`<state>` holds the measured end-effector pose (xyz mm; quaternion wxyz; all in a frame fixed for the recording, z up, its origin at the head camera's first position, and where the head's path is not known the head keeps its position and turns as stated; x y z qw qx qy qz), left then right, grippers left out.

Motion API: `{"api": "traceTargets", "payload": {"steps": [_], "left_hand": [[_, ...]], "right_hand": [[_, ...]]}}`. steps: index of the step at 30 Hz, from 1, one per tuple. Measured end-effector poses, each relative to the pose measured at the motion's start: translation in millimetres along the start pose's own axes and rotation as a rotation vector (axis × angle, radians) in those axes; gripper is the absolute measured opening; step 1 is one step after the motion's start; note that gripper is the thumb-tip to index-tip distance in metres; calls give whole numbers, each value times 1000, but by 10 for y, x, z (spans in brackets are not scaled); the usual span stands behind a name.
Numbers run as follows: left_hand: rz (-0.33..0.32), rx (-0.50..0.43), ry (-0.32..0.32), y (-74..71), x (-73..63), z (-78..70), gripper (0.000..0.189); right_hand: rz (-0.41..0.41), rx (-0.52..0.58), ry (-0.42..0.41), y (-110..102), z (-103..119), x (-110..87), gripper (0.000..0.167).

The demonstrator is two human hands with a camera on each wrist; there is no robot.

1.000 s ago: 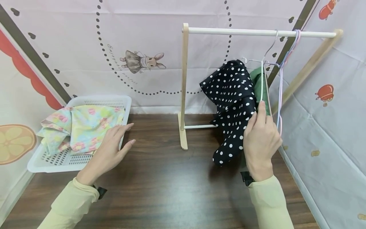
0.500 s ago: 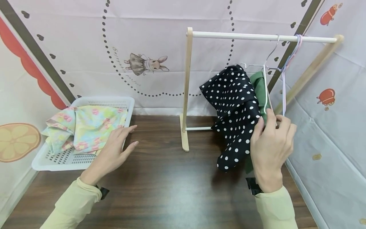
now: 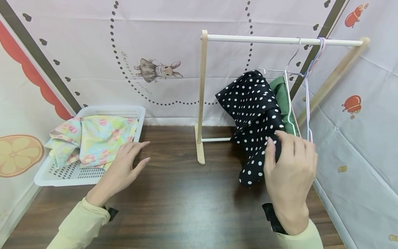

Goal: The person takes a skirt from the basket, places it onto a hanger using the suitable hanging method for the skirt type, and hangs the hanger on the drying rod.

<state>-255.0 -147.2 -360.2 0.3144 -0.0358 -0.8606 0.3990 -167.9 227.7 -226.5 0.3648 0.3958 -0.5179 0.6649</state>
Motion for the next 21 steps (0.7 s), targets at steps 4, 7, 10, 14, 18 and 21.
{"api": "traceTargets", "payload": {"steps": [4, 7, 10, 14, 18, 21], "left_hand": [[4, 5, 17, 14, -48, 6, 47], [10, 9, 15, 23, -83, 28, 46], [19, 14, -2, 26, -118, 67, 46], [40, 17, -25, 15, -150, 127, 45], [49, 31, -46, -58, -154, 193, 43], [34, 50, -48, -164, -131, 241, 42]], "right_hand": [[22, 76, -81, 71, 201, -105, 27], [72, 147, -124, 193, 344, -242, 22], [151, 224, -138, 360, 480, -420, 17], [272, 267, -153, 598, 642, -674, 14], [408, 257, -186, 802, 794, -939, 13], [492, 251, -217, 899, 906, -1129, 13]]}}
Point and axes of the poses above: each hand's wrist, its own x-axis towards the middle knuckle, its own y-axis out of the palm, z = x × y, the point moved 8 cm from there along x, towards the middle knuckle, and after that the axes turned 9 degrees about -x, right-handed, at the moved point
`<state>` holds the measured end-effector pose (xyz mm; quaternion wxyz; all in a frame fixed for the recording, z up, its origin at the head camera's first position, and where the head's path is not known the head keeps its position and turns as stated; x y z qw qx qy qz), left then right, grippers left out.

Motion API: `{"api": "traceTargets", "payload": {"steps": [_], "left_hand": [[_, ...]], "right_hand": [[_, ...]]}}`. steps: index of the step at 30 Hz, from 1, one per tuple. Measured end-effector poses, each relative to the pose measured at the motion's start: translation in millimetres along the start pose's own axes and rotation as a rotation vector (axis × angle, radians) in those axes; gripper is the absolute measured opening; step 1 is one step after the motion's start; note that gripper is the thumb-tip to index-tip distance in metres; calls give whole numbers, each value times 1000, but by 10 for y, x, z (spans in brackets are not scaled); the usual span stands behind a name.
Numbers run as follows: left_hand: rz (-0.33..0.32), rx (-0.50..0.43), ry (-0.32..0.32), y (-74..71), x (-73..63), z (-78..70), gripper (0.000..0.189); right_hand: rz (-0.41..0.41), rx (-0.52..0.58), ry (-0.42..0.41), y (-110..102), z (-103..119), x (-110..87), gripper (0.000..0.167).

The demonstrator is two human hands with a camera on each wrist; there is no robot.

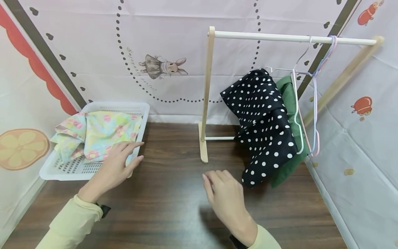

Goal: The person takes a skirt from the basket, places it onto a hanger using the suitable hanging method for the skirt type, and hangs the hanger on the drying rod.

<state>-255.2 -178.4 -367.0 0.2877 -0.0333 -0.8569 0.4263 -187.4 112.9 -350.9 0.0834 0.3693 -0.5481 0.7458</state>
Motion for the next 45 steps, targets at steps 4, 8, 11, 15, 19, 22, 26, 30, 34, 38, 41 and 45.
{"api": "traceTargets", "payload": {"steps": [4, 8, 11, 15, 19, 22, 26, 30, 34, 38, 41, 45], "left_hand": [[-15, 32, 9, -146, 125, 60, 42], [31, 79, -37, -280, 303, 193, 46], [96, 121, -102, -388, 421, 374, 51], [187, 151, -175, -499, 538, 698, 56], [240, 169, -210, -602, 563, 1004, 62], [290, 178, -235, -619, 539, 1174, 67], [417, 150, -301, -481, 520, 1409, 74], [535, 113, -361, -242, 561, 1580, 82], [613, 85, -387, 11, 628, 1603, 85], [642, 64, -447, 175, 625, 1637, 88], [642, 83, -501, 252, 568, 1710, 95], [668, 179, -551, 368, 465, 1900, 107]], "right_hand": [[53, -11, -21, 142, 109, -125, 11], [100, -16, -27, 236, 184, -225, 9], [139, -15, -23, 298, 222, -270, 6], [168, -7, -14, 350, 250, -314, 4], [209, 11, -9, 409, 268, -358, 4], [219, 13, -21, 436, 273, -378, 3], [208, 19, -53, 448, 269, -376, 4], [224, 33, -60, 474, 228, -389, 4], [249, 36, -44, 497, 166, -438, 4], [255, 38, -36, 501, 137, -462, 5], [267, 39, -24, 505, 123, -466, 5], [313, 46, 3, 531, 84, -488, 4]]}}
Point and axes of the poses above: each hand's wrist, its own x-axis towards the middle knuckle, its own y-axis out of the palm, z = x × y, the point moved 8 cm from there along x, towards the middle knuckle, and after that the axes turned 9 degrees about -x, right-handed, at the moved point
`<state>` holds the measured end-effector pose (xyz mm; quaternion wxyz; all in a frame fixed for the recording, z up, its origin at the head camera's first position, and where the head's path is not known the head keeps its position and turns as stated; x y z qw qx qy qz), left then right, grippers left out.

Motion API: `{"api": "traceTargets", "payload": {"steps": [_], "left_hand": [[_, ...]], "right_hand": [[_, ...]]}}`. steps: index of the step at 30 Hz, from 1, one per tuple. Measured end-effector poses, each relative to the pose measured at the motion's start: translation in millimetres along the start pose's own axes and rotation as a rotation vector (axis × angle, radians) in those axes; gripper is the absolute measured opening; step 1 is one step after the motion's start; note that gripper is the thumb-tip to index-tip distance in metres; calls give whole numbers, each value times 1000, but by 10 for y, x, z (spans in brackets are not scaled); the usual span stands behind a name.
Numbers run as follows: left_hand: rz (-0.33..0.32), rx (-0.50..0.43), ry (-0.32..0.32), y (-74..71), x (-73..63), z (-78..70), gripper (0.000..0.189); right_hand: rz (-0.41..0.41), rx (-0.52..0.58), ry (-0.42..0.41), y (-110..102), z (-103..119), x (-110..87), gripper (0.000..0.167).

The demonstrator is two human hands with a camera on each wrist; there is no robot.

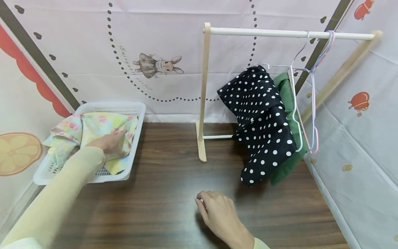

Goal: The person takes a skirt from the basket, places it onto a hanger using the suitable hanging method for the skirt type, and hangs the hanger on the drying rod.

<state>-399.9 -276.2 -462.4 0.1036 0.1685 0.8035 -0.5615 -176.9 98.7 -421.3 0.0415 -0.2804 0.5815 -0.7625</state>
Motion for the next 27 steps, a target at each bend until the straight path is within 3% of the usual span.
{"api": "traceTargets", "payload": {"steps": [4, 11, 18, 23, 27], "left_hand": [[-48, 59, 9, 41, 93, 160, 97], [-184, 7, 143, -126, 135, 136, 44], [-320, -42, 227, -481, -85, 0, 7], [-420, -62, 217, -703, -254, -33, 7], [-529, -69, 246, -886, -405, -108, 5]], "right_hand": [[35, 9, 1, 38, -2, -1, 5], [31, 0, -26, 62, 1, 9, 5], [5, 4, -36, 52, 11, 17, 6], [15, 13, -31, 56, 7, 23, 6], [31, 9, -13, 56, -11, 26, 7]]}}
Point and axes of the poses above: each hand's wrist, its own x-axis towards the middle knuckle, its own y-axis out of the palm, z = x × y, the point moved 8 cm from there along x, towards the middle knuckle, and after that the axes turned 9 degrees about -x, right-handed, at the moved point
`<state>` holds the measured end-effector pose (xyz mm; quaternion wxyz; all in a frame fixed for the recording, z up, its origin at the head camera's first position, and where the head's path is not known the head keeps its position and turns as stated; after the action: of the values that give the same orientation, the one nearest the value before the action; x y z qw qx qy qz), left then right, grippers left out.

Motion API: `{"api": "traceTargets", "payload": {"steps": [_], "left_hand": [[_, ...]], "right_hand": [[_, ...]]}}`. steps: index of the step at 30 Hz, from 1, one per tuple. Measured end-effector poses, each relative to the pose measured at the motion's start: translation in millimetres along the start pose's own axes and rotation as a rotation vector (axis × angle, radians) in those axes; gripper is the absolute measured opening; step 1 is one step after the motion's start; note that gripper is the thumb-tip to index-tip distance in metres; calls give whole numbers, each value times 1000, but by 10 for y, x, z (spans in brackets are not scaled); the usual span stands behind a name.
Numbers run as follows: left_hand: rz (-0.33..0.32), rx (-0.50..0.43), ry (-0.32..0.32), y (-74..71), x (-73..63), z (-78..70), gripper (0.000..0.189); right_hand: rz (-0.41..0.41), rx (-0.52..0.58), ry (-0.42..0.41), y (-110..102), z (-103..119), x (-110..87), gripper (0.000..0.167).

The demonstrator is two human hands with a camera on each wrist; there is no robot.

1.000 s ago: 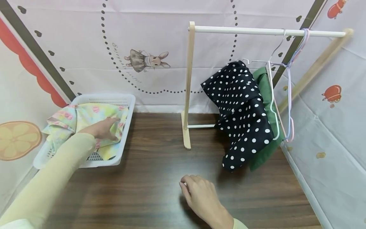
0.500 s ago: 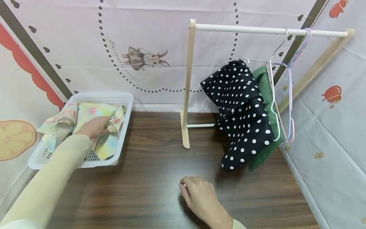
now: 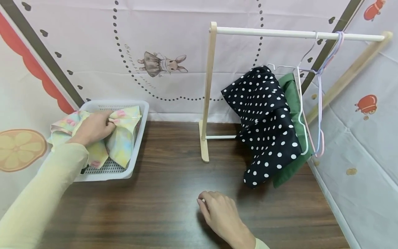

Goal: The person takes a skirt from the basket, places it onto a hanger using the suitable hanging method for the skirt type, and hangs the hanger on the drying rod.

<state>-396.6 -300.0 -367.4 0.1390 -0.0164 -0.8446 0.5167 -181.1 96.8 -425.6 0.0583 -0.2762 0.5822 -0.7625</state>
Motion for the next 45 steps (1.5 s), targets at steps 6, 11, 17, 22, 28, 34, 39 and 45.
{"api": "traceTargets", "payload": {"steps": [6, 11, 17, 22, 28, 34, 39, 45], "left_hand": [[-142, -24, 82, -299, -7, -277, 3], [-204, -23, 134, -486, -89, -511, 6], [-322, -38, 201, -793, -197, -833, 8], [-394, -48, 243, -992, -247, -1060, 14], [-434, -43, 289, -1135, -318, -1345, 9], [-486, -63, 377, -1295, -457, -1654, 9], [-559, -164, 472, -1488, -595, -1918, 18], [-582, -267, 537, -1585, -709, -2169, 26]], "right_hand": [[-32, 25, -5, -60, 14, -5, 8], [-51, 25, -13, -96, 26, -17, 10], [-25, 13, 19, -128, -40, 11, 9], [-26, 16, 26, -148, -43, 5, 9], [-53, 17, 1, -189, -19, 19, 9], [-44, 17, 15, -228, -19, 25, 10], [-32, 35, 25, -255, 1, 18, 9], [-24, 53, 41, -296, 1, 15, 7]]}}
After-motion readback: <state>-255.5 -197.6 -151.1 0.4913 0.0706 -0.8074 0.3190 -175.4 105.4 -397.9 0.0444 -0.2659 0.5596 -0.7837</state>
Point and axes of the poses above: each hand's wrist, its own x-axis towards the middle knuckle, its own y-axis out of the palm, z = x × y, the point moved 8 cm from there along x, towards the middle knuckle, and after that the axes turned 9 degrees about -x, right-handed, at the moved point
